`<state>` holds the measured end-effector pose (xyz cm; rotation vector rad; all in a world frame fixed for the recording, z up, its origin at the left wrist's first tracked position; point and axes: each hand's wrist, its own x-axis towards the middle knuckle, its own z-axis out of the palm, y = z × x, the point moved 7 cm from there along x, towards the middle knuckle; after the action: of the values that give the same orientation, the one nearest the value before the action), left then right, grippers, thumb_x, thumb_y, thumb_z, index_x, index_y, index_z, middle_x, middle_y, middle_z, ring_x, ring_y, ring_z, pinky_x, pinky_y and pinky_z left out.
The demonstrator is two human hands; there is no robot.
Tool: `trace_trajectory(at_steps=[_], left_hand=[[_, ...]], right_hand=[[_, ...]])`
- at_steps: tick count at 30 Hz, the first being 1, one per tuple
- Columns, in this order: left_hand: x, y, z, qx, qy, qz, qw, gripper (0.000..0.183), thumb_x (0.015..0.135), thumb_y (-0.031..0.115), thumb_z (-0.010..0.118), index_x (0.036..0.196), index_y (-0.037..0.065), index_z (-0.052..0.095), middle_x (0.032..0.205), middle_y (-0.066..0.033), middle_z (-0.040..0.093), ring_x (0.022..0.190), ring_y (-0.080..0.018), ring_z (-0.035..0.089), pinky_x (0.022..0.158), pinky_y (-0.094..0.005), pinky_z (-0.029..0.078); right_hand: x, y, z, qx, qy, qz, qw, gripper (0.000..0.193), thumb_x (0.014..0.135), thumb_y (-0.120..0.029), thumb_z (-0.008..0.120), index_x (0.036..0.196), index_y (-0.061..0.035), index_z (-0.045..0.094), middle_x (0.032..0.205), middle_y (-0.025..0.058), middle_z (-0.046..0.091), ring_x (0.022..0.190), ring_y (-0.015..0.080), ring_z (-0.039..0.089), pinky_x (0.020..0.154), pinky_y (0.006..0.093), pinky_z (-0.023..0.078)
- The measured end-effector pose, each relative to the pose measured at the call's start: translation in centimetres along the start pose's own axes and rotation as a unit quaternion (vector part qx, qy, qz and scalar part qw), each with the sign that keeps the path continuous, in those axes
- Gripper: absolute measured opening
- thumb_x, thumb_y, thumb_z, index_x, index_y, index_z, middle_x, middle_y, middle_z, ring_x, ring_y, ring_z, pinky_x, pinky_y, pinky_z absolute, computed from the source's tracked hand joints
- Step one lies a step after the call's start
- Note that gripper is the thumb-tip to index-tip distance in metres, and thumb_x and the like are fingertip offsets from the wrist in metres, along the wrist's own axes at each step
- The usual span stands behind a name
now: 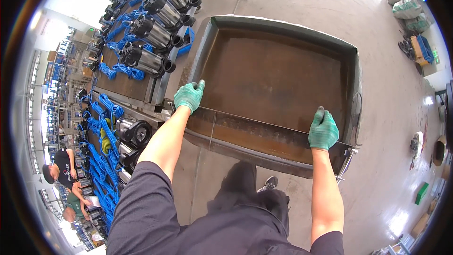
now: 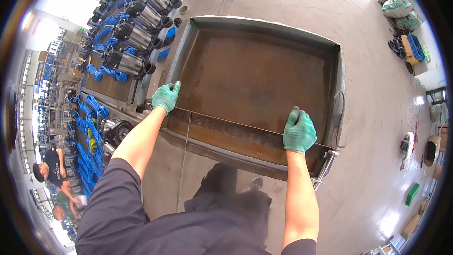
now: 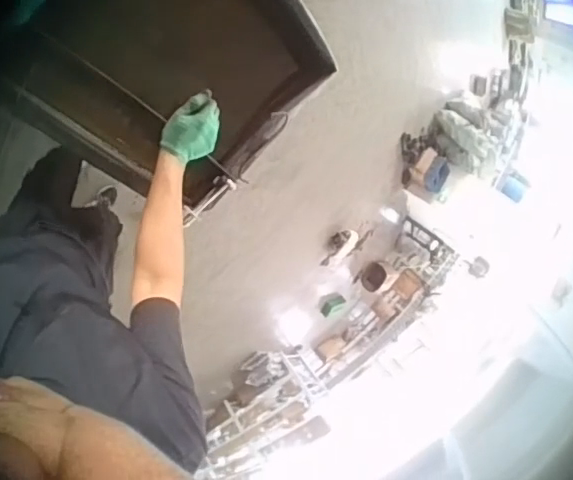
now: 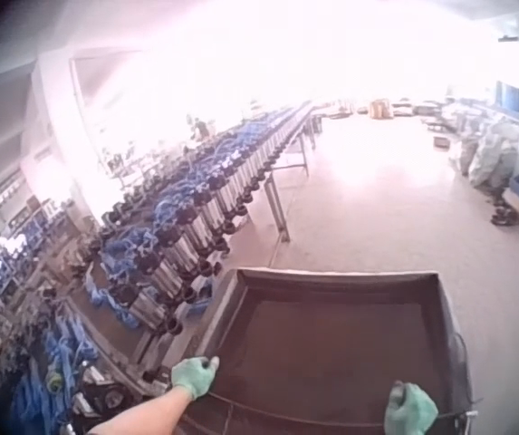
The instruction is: The person tests the seal of a pump component by submerging it in a tank of water while it is attached to a pressure line, then lifts it out and shakes off excess water before placing it on a workbench.
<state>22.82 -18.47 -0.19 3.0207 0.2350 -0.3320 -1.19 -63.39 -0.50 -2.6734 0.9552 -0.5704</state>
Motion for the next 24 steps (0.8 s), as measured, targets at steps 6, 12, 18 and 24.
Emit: trace_trajectory(at_steps=[6, 12, 18, 24], left_hand=[[5.1, 3.3, -0.8, 0.009, -0.006, 0.012, 1.000, 0.061, 0.103, 0.067, 0.046, 0.112, 0.017, 0.080, 0.118, -0.0168, 0.076, 0.114, -0.0396, 0.070, 0.099, -0.0516, 0.055], [11.1, 7.7, -2.0, 0.003, 0.004, 0.015, 1.000, 0.058, 0.105, 0.060, 0.044, 0.110, 0.016, 0.080, 0.117, -0.0167, 0.077, 0.113, -0.0387, 0.071, 0.098, -0.0506, 0.055], [17.9, 12.1, -3.0, -0.015, 0.037, 0.029, 0.999, 0.054, 0.104, 0.060, 0.049, 0.110, 0.016, 0.080, 0.113, -0.0158, 0.077, 0.111, -0.0393, 0.071, 0.097, -0.0511, 0.055], [23.5, 16.0, -4.2, -0.014, 0.003, 0.041, 0.999, 0.059, 0.107, 0.056, 0.041, 0.114, 0.012, 0.079, 0.116, -0.0167, 0.078, 0.114, -0.0360, 0.072, 0.101, -0.0490, 0.055]], right_hand=[[5.2, -1.8, 1.6, -0.019, -0.003, -0.011, 1.000, 0.046, 0.109, -0.046, 0.052, 0.082, -0.0130, 0.068, 0.083, 0.0115, 0.072, 0.073, 0.0379, 0.070, 0.063, 0.0494, 0.055], [13.0, -3.1, 5.3, -0.050, -0.042, 0.049, 0.997, 0.053, 0.109, -0.056, 0.046, 0.086, -0.0145, 0.070, 0.083, 0.0171, 0.074, 0.078, 0.0425, 0.071, 0.068, 0.0540, 0.056], [20.7, -4.0, 8.6, -0.062, -0.043, 0.077, 0.994, 0.057, 0.108, -0.059, 0.042, 0.094, -0.0146, 0.074, 0.091, 0.0189, 0.076, 0.084, 0.0445, 0.072, 0.072, 0.0553, 0.057], [26.6, -5.5, 11.1, -0.079, -0.030, 0.074, 0.994, 0.059, 0.109, -0.061, 0.038, 0.098, -0.0159, 0.075, 0.092, 0.0186, 0.077, 0.087, 0.0449, 0.073, 0.076, 0.0564, 0.056]])
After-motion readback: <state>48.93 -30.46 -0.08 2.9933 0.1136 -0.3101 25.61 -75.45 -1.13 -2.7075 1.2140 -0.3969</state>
